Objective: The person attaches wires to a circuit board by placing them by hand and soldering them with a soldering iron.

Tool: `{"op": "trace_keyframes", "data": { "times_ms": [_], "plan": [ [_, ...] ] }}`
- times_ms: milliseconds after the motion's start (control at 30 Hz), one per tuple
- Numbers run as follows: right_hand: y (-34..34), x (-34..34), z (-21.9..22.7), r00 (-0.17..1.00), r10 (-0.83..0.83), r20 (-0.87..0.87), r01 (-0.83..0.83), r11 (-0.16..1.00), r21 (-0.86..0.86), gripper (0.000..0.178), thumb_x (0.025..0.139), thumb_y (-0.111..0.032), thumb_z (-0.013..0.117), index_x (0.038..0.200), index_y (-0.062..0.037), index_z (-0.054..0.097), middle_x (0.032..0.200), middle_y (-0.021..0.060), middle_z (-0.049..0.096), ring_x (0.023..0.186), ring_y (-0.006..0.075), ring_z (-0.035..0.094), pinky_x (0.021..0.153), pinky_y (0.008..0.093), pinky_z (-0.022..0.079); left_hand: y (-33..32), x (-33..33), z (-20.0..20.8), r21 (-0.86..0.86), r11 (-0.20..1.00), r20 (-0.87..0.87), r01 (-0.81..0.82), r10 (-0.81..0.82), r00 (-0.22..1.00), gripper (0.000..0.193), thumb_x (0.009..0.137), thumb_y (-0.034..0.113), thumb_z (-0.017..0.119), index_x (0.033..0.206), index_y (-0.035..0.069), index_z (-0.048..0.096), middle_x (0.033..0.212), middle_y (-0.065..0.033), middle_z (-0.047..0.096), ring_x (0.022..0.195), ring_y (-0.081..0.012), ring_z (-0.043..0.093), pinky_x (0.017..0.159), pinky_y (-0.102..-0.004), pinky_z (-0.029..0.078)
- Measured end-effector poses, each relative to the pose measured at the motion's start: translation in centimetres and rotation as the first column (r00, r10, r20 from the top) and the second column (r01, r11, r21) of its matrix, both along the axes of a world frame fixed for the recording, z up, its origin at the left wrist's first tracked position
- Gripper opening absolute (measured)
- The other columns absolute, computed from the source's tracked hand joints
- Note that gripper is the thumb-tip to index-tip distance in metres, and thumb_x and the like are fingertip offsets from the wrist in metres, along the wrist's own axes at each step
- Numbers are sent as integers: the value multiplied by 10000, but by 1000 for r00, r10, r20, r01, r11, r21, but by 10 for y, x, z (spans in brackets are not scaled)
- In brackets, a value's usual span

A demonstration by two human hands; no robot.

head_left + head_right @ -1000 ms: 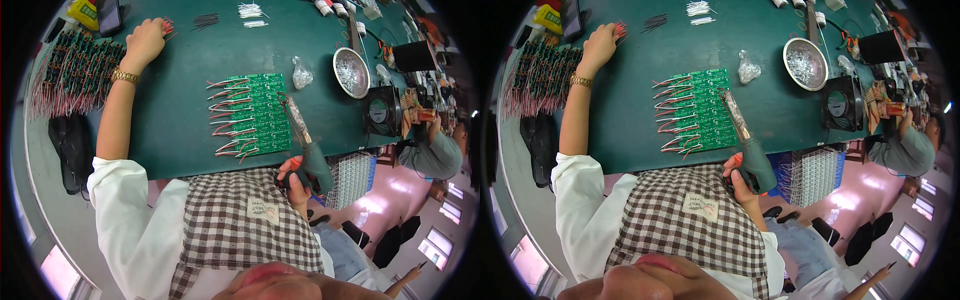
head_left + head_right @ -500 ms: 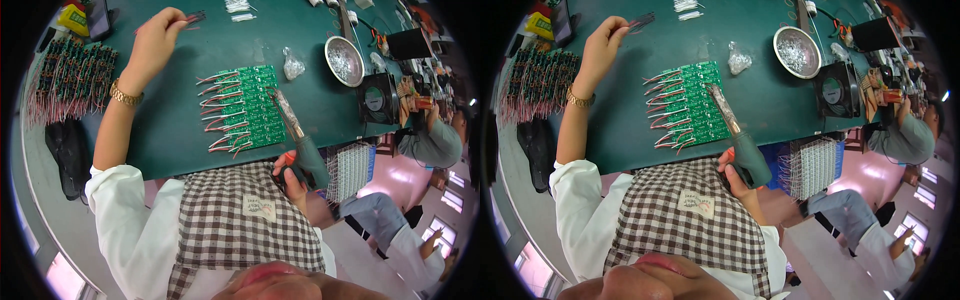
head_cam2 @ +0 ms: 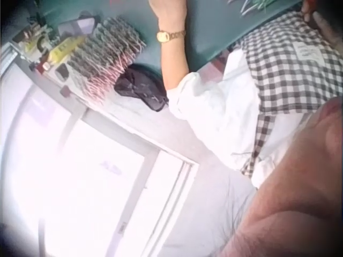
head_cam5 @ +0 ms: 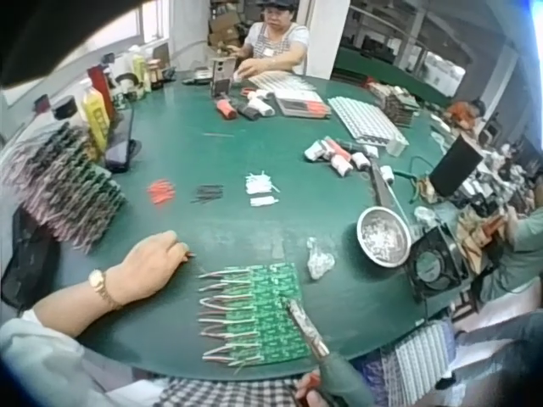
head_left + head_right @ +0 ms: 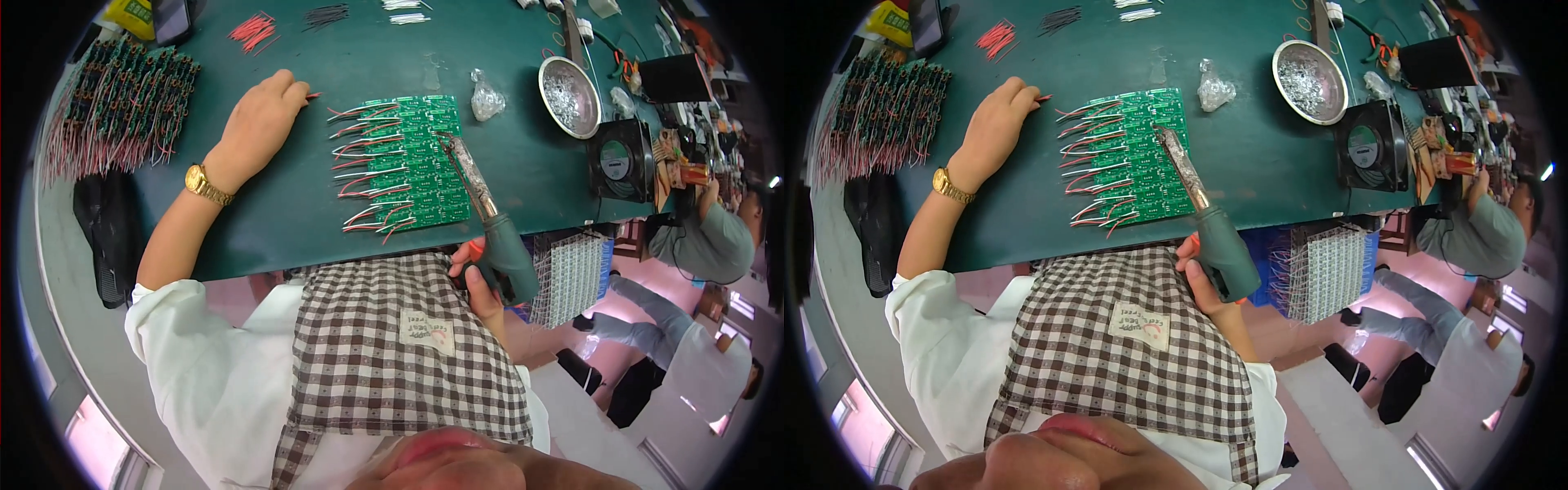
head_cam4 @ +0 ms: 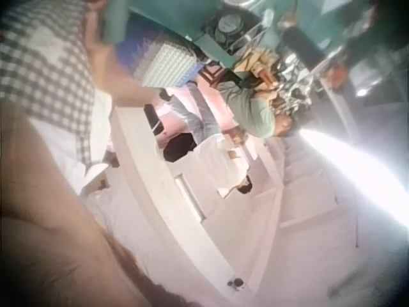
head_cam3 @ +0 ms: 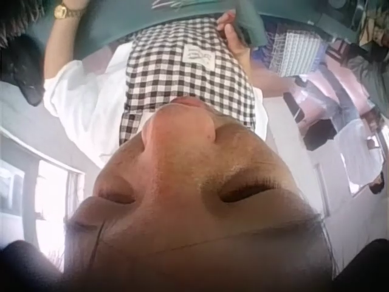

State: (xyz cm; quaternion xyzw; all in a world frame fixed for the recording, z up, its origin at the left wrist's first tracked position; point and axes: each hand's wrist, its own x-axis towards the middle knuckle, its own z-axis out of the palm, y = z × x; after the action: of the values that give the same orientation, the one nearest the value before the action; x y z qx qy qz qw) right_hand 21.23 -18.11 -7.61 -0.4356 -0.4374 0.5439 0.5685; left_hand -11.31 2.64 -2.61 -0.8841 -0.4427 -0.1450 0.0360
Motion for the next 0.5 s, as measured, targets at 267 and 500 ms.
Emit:
{"op": "trace_keyframes", "data": {
  "times_ms": [267,500],
  "plan": [
    [12,0,-7,998,25,56,-28,997,67,270,870,-44,589,1125,41,557,929,122,615,729,142,594,663,285,505,-2,22,1,54,987,118,-149,142,983,134,898,141,599,872,45,509,842,-127,515,753,-320,592,631,-434,487],
    [3,3,-7,999,-30,38,28,998,48,271,866,-30,593,1125,39,559,929,120,614,726,140,597,668,282,505,-16,18,9,-74,990,-116,-120,111,987,151,903,153,597,855,30,524,823,-124,531,753,-334,594,653,-411,494]
  ]
}}
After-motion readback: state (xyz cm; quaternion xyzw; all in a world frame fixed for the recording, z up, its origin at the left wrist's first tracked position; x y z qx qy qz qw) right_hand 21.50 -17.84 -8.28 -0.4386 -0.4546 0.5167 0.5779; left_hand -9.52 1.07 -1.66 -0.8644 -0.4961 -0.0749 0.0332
